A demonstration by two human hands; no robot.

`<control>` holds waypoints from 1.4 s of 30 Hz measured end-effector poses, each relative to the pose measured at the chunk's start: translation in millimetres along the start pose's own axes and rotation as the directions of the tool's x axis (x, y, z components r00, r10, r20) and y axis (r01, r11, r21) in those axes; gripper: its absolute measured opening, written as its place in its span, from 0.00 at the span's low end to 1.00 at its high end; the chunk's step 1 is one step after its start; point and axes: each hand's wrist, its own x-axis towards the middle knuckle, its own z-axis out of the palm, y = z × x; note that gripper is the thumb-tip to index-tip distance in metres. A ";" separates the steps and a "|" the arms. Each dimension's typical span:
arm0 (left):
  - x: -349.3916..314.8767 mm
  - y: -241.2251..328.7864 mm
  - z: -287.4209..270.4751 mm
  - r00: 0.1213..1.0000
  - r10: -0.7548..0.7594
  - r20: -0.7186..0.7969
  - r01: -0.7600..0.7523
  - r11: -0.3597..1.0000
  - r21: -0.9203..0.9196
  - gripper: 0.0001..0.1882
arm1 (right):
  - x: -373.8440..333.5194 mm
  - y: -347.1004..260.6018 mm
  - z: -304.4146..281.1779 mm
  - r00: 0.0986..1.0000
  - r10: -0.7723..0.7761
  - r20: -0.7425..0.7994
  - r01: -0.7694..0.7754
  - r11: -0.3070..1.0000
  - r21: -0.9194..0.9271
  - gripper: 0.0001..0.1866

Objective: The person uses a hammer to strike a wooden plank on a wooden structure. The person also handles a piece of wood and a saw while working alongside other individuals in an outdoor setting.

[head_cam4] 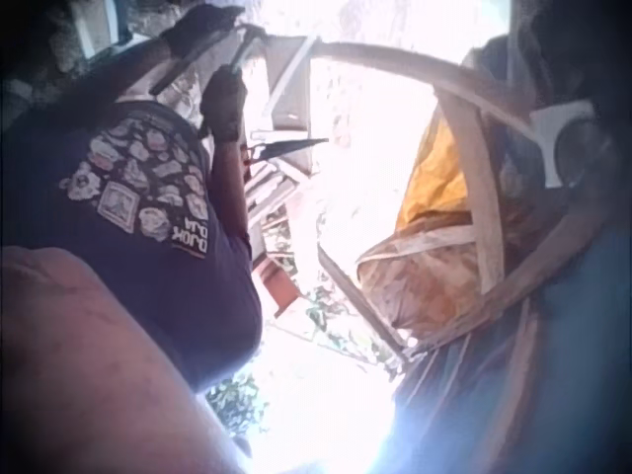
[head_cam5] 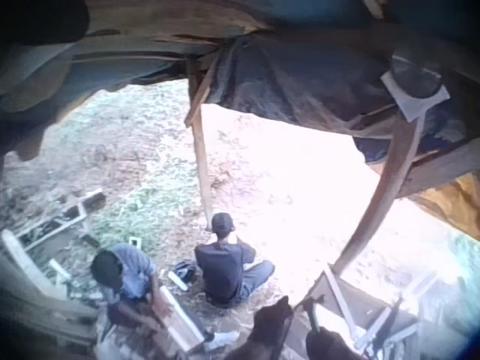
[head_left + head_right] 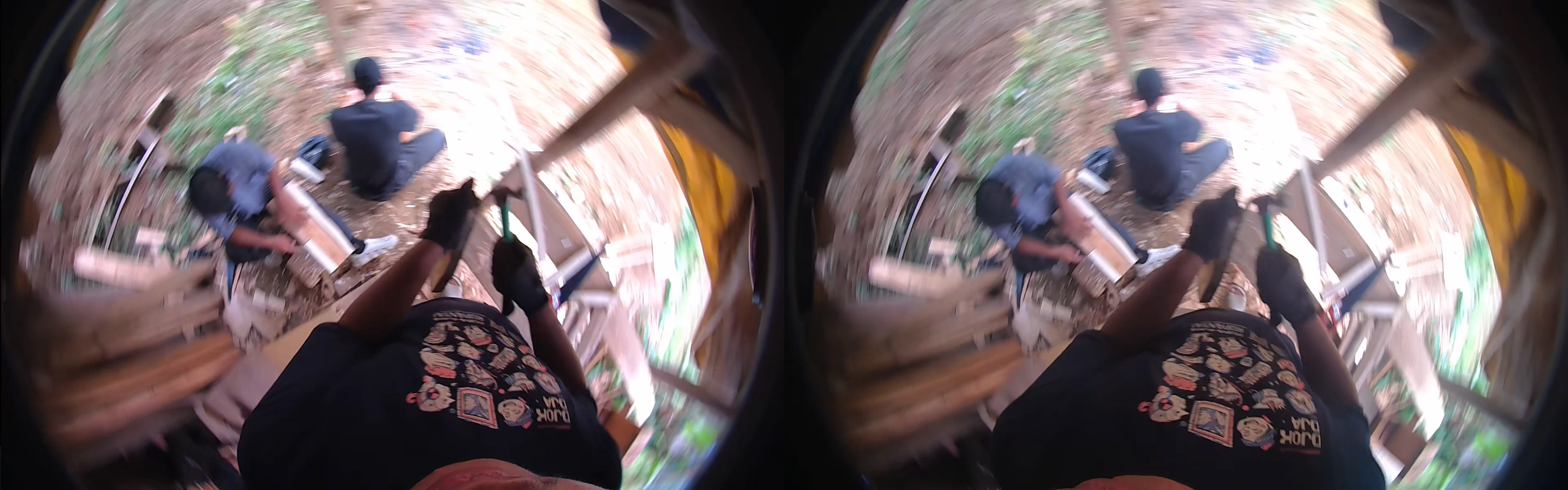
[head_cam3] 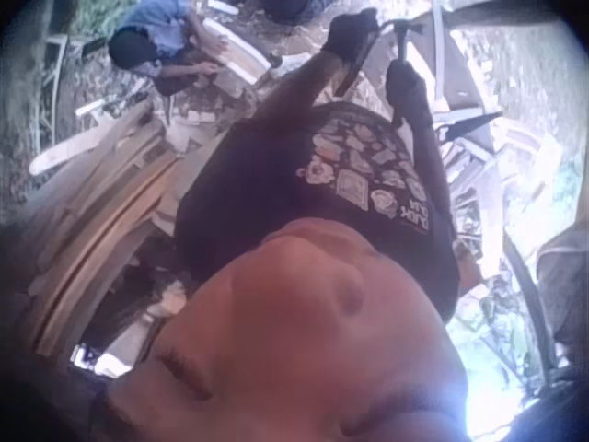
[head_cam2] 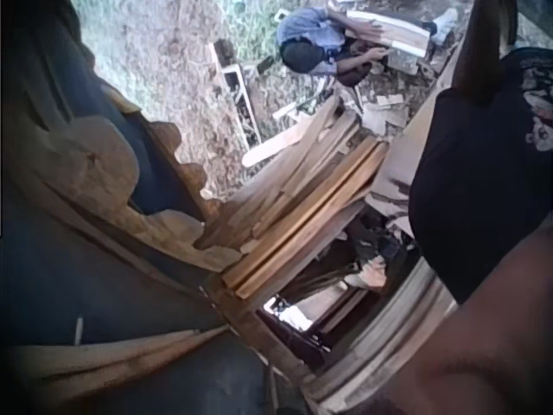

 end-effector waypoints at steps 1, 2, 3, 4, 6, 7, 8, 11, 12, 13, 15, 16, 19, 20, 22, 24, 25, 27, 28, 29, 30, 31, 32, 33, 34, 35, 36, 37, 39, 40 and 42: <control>-6.7 -5.4 -12.8 0.997 -0.067 0.045 0.064 0.996 0.067 0.18 | 5.9 -7.4 2.7 0.992 -0.042 0.121 0.050 0.997 -0.064 0.15; -17.0 -11.0 -21.3 0.992 -0.125 0.035 0.119 0.984 0.129 0.18 | 9.6 -17.4 4.2 0.969 -0.080 0.233 0.110 0.987 -0.116 0.15; -24.8 -19.8 -31.1 0.981 -0.195 0.015 0.188 0.963 0.191 0.17 | 18.6 -21.2 5.4 0.927 -0.092 0.364 0.159 0.975 -0.158 0.14; -31.7 -30.0 -44.3 0.986 -0.165 -0.025 0.167 0.964 0.208 0.17 | 26.6 -18.0 11.7 0.884 -0.102 0.456 0.228 0.946 -0.230 0.13; -29.4 -42.7 -52.8 0.949 -0.297 -0.106 0.304 0.951 0.054 0.16 | 27.6 4.7 18.4 0.819 -0.090 0.567 0.368 0.840 -0.399 0.12; -37.9 -47.0 -81.4 0.898 -0.417 -0.140 0.409 0.909 -0.086 0.17 | 34.1 13.7 32.1 0.779 -0.097 0.620 0.469 0.746 -0.472 0.11; -46.2 -50.7 -112.0 0.829 -0.532 -0.175 0.491 0.840 -0.231 0.17 | 35.7 25.1 48.3 0.748 -0.105 0.656 0.558 0.634 -0.536 0.10; -82.9 -26.9 -193.9 0.760 -0.531 -0.375 0.523 0.842 -0.133 0.20 | 38.8 -20.1 97.7 0.647 -0.191 0.738 0.762 0.121 -0.636 0.10; -98.8 -19.0 -208.1 0.658 -0.612 -0.439 0.605 0.777 -0.176 0.18 | 43.6 -30.6 98.8 0.688 -0.215 0.693 0.708 0.408 -0.576 0.15; -113.9 -27.3 -213.1 0.591 -0.635 -0.499 0.694 0.715 -0.088 0.17 | 49.0 -47.2 107.4 0.690 -0.226 0.688 0.692 0.487 -0.534 0.15; -139.0 -43.0 -217.2 0.483 -0.654 -0.582 0.792 0.610 -0.029 0.16 | 58.1 -75.5 132.0 0.693 -0.223 0.686 0.685 0.499 -0.530 0.17; -152.7 -45.8 -223.4 0.427 -0.658 -0.621 0.815 0.578 -0.053 0.17 | 62.3 -88.3 147.5 0.692 -0.225 0.686 0.689 0.490 -0.534 0.18; -210.9 -20.7 -222.1 0.292 -0.652 -0.700 0.757 0.604 -0.248 0.20 | 53.2 -109.1 195.7 0.674 -0.223 0.704 0.719 0.420 -0.555 0.22; -220.3 -21.0 -208.4 0.298 -0.622 -0.724 0.776 0.600 -0.197 0.22 | 49.9 -115.1 210.2 0.686 -0.213 0.696 0.715 0.375 -0.590 0.23; -231.8 12.4 -209.8 0.266 -0.697 -0.666 0.850 0.495 -0.179 0.26 | 42.7 -113.0 239.1 0.699 -0.216 0.682 0.714 0.269 -0.646 0.26; -234.1 9.0 -195.0 0.038 -0.673 -0.738 0.676 0.562 -0.477 0.27 | 33.9 -111.5 256.1 0.651 -0.290 0.702 0.759 0.258 -0.597 0.29; -246.2 13.2 -197.4 0.021 -0.650 -0.760 0.738 0.523 -0.426 0.26 | 28.4 -113.1 261.7 0.568 -0.372 0.734 0.822 0.303 -0.483 0.30; -273.4 17.7 -207.0 0.096 -0.639 -0.763 0.902 0.380 -0.204 0.26 | 16.1 -118.0 273.8 0.381 -0.522 0.763 0.913 0.340 -0.224 0.33; -286.8 12.6 -209.0 0.177 -0.665 -0.725 0.961 0.276 -0.019 0.26 | 2.5 -139.0 280.4 0.419 -0.411 0.810 0.876 0.418 -0.240 0.34; -311.7 10.0 -208.5 0.283 -0.603 -0.746 0.956 0.112 0.272 0.28 | -4.9 -151.3 284.8 0.459 -0.293 0.839 0.824 0.492 -0.279 0.34; -338.4 6.8 -210.9 0.380 -0.527 -0.760 0.856 -0.111 0.505 0.29 | -2.4 -151.5 290.2 0.446 -0.273 0.852 0.818 0.510 -0.264 0.34; -381.7 7.5 -207.5 0.028 -0.520 -0.853 0.996 0.087 -0.021 0.33 | 0.6 -148.4 294.9 0.440 -0.243 0.864 0.823 0.493 -0.281 0.34; -422.6 6.9 -204.2 -0.319 -0.446 -0.836 0.793 0.358 -0.493 0.38 | 5.5 -144.6 297.9 0.446 -0.214 0.869 0.826 0.471 -0.309 0.34; -452.3 54.2 -241.1 -0.441 -0.461 -0.770 0.687 0.380 -0.620 0.40 | 15.0 -140.8 295.4 0.482 -0.184 0.857 0.817 0.447 -0.364 0.33; -507.3 65.4 -249.0 -0.510 -0.310 -0.803 0.819 0.112 -0.563 0.41 | 24.0 -136.0 289.7 0.493 -0.221 0.841 0.817 0.450 -0.361 0.34; -566.7 75.0 -253.2 -0.576 -0.145 -0.805 0.814 -0.197 -0.547 0.42 | 36.0 -121.7 283.4 0.494 -0.252 0.832 0.821 0.451 -0.350 0.34; -640.7 108.2 -235.0 -0.587 -0.027 -0.809 0.791 -0.232 -0.566 0.44 | 46.3 -108.4 284.7 0.483 -0.228 0.845 0.817 0.463 -0.342 0.34; -667.8 128.5 -237.2 -0.617 0.090 -0.782 0.717 -0.345 -0.605 0.46 | 57.5 -99.0 274.9 0.524 -0.211 0.825 0.797 0.463 -0.388 0.34; -766.3 162.2 -191.8 -0.572 0.071 -0.817 0.534 -0.724 -0.437 0.40 | 79.9 -80.4 266.0 0.580 -0.070 0.811 0.737 0.469 -0.487 0.33; -791.5 163.2 -177.1 -0.668 0.008 -0.744 0.539 -0.684 -0.491 0.37 | 100.8 -55.7 256.6 0.626 -0.009 0.780 0.713 0.412 -0.568 0.34; -833.5 155.9 -164.2 -0.807 -0.142 -0.573 0.531 -0.599 -0.599 0.32 | 142.7 -8.2 231.4 0.718 0.100 0.688 0.643 0.281 -0.712 0.35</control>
